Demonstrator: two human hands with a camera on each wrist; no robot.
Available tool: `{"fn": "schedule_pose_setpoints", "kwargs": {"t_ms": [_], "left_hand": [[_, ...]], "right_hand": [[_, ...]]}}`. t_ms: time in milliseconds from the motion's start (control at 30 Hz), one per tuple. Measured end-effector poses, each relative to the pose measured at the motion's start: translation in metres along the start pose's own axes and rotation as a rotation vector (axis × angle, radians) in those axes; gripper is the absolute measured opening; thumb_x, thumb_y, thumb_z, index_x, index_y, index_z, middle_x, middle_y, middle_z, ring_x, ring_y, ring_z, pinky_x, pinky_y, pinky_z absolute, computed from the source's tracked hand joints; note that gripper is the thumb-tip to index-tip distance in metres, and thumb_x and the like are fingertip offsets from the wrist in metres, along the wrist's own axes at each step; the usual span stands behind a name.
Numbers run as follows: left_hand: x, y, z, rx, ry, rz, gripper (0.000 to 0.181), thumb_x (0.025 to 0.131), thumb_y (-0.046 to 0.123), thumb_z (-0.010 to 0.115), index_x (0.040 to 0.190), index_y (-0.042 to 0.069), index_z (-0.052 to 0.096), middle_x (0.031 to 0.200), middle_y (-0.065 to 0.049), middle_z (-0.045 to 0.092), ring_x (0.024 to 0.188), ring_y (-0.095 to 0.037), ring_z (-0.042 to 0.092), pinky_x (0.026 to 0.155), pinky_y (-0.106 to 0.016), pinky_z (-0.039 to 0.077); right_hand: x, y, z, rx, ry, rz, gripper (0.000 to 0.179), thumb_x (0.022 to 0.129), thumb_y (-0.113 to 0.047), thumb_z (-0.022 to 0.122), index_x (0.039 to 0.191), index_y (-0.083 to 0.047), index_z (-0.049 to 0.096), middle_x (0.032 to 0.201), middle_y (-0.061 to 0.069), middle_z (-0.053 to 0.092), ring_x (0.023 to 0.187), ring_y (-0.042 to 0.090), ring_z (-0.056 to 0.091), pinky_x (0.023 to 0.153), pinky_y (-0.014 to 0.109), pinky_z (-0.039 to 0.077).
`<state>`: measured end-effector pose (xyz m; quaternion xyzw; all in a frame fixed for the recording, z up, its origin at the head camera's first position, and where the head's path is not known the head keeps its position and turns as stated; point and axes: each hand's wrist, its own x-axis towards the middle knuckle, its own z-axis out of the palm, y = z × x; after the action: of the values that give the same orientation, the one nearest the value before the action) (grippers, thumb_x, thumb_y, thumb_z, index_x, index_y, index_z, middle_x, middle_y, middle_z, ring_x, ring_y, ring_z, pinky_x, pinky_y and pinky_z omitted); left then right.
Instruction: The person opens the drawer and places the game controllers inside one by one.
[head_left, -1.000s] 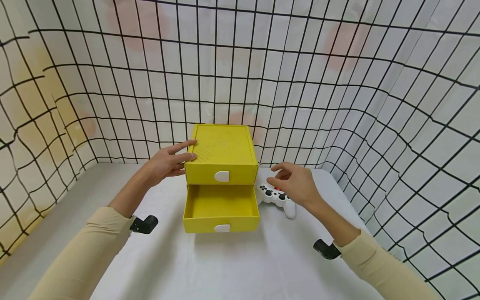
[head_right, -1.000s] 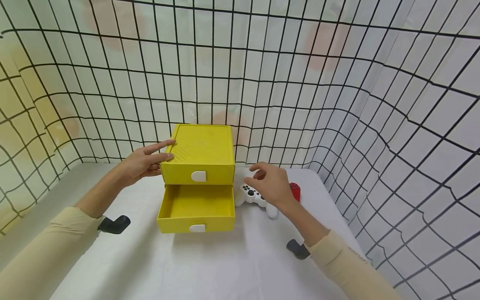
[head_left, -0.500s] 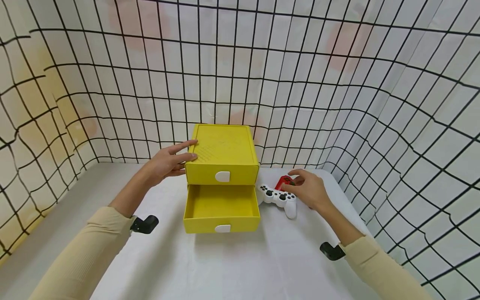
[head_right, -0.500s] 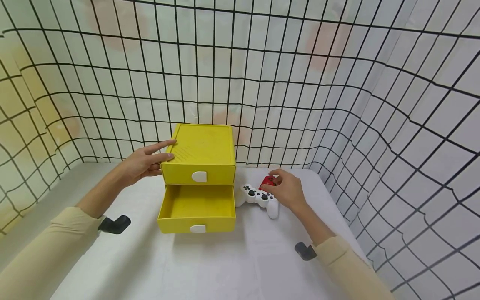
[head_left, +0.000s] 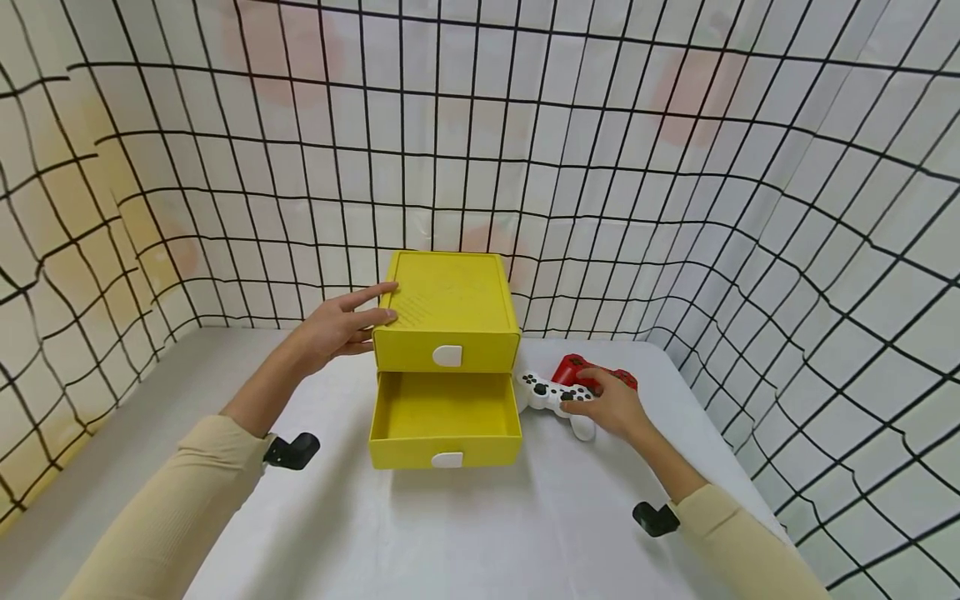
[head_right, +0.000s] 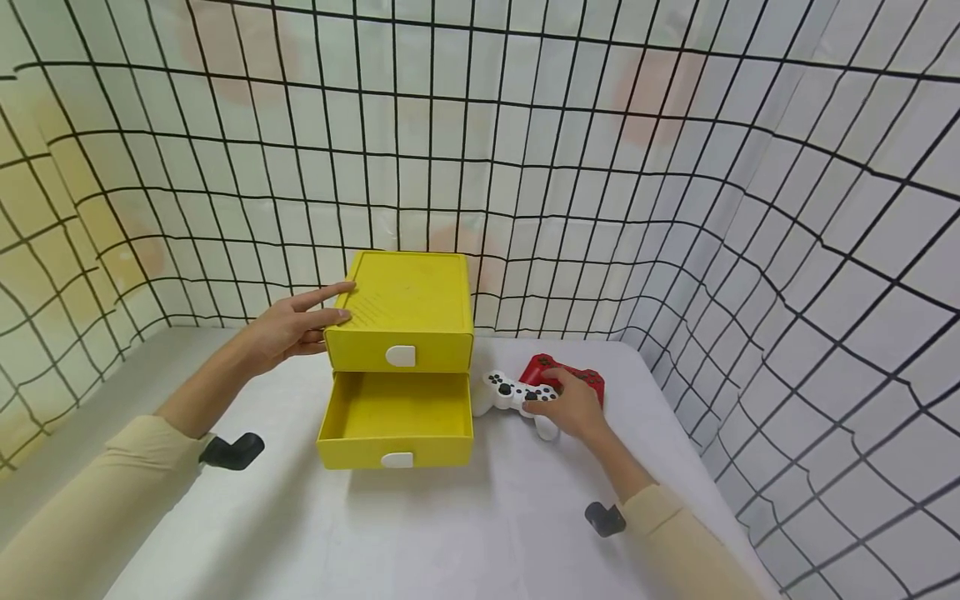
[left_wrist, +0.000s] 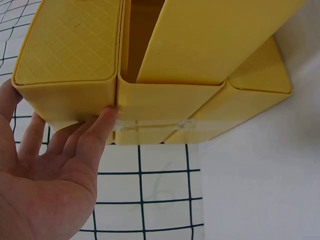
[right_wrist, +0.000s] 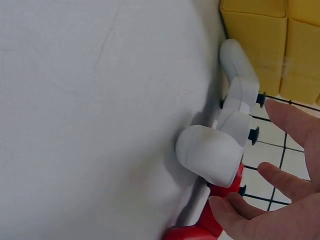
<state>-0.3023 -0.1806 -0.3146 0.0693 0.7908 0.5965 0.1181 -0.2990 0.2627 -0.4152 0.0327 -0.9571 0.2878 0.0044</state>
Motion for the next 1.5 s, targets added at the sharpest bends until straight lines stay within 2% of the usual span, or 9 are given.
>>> {"fn": "schedule_pose_setpoints", "kwargs": {"t_ms": [133, 300, 533, 800, 1033, 1267, 1367, 1500], "left_hand": [[0.000, 0.000, 0.000, -0.001, 0.000, 0.002, 0.071, 0.092, 0.049, 0.072, 0.155, 0.041, 0.039, 0.154, -0.006, 0.050, 0.126, -0.025, 0.063, 0.097, -0.031, 0.056], [0.000, 0.001, 0.000, -0.009, -0.005, 0.005, 0.071, 0.092, 0.048, 0.072, 0.155, 0.041, 0.039, 0.153, -0.007, 0.050, 0.125, -0.026, 0.063, 0.097, -0.031, 0.056], [0.001, 0.001, 0.000, -0.018, -0.003, 0.002, 0.071, 0.092, 0.048, 0.073, 0.155, 0.041, 0.040, 0.153, -0.008, 0.050, 0.127, -0.026, 0.062, 0.096, -0.031, 0.056], [0.001, 0.002, 0.001, -0.002, 0.009, -0.006, 0.072, 0.091, 0.050, 0.073, 0.155, 0.042, 0.040, 0.152, -0.008, 0.052, 0.125, -0.027, 0.063, 0.095, -0.031, 0.057], [0.001, 0.001, 0.001, -0.004, 0.008, -0.001, 0.072, 0.091, 0.050, 0.073, 0.155, 0.042, 0.040, 0.153, -0.008, 0.050, 0.127, -0.028, 0.062, 0.095, -0.031, 0.057], [0.001, 0.001, 0.001, -0.005, 0.007, 0.001, 0.072, 0.091, 0.049, 0.073, 0.155, 0.041, 0.041, 0.153, -0.008, 0.051, 0.127, -0.027, 0.062, 0.094, -0.030, 0.058], [0.000, 0.001, 0.001, -0.004, 0.009, -0.001, 0.072, 0.091, 0.049, 0.073, 0.155, 0.042, 0.040, 0.152, -0.008, 0.052, 0.126, -0.027, 0.062, 0.094, -0.030, 0.058], [0.000, 0.001, 0.001, 0.005, 0.012, -0.003, 0.071, 0.092, 0.049, 0.072, 0.155, 0.042, 0.040, 0.151, -0.008, 0.053, 0.125, -0.026, 0.063, 0.096, -0.031, 0.057]], "right_hand": [[0.000, 0.002, 0.007, 0.010, -0.030, 0.035, 0.068, 0.085, -0.043, 0.079, 0.140, -0.012, 0.057, 0.135, 0.023, 0.060, 0.121, 0.039, 0.055, 0.099, 0.057, 0.049], [0.003, 0.003, 0.013, 0.003, -0.033, 0.028, 0.064, 0.085, -0.040, 0.079, 0.138, -0.011, 0.059, 0.132, 0.020, 0.063, 0.112, 0.035, 0.057, 0.091, 0.049, 0.052], [0.008, 0.004, 0.021, 0.007, -0.047, 0.087, 0.062, 0.083, -0.040, 0.081, 0.135, -0.013, 0.061, 0.126, 0.018, 0.064, 0.108, 0.034, 0.057, 0.086, 0.045, 0.053], [0.010, 0.005, 0.023, -0.010, -0.023, 0.075, 0.056, 0.083, -0.038, 0.081, 0.129, -0.010, 0.064, 0.121, 0.018, 0.066, 0.105, 0.034, 0.057, 0.081, 0.041, 0.053], [0.009, 0.003, 0.022, -0.055, -0.040, 0.082, 0.060, 0.083, -0.041, 0.079, 0.131, -0.009, 0.063, 0.125, 0.019, 0.065, 0.108, 0.035, 0.057, 0.088, 0.048, 0.055], [0.010, 0.004, 0.023, -0.090, -0.057, 0.066, 0.061, 0.083, -0.043, 0.078, 0.130, -0.007, 0.065, 0.127, 0.018, 0.067, 0.110, 0.034, 0.058, 0.092, 0.050, 0.054], [0.010, 0.005, 0.024, -0.106, -0.057, 0.052, 0.059, 0.082, -0.044, 0.078, 0.126, -0.007, 0.067, 0.124, 0.016, 0.069, 0.107, 0.032, 0.060, 0.089, 0.047, 0.055], [0.010, 0.006, 0.024, -0.124, -0.046, 0.038, 0.056, 0.081, -0.045, 0.078, 0.120, -0.006, 0.068, 0.113, 0.013, 0.071, 0.099, 0.028, 0.060, 0.078, 0.039, 0.054]]}}
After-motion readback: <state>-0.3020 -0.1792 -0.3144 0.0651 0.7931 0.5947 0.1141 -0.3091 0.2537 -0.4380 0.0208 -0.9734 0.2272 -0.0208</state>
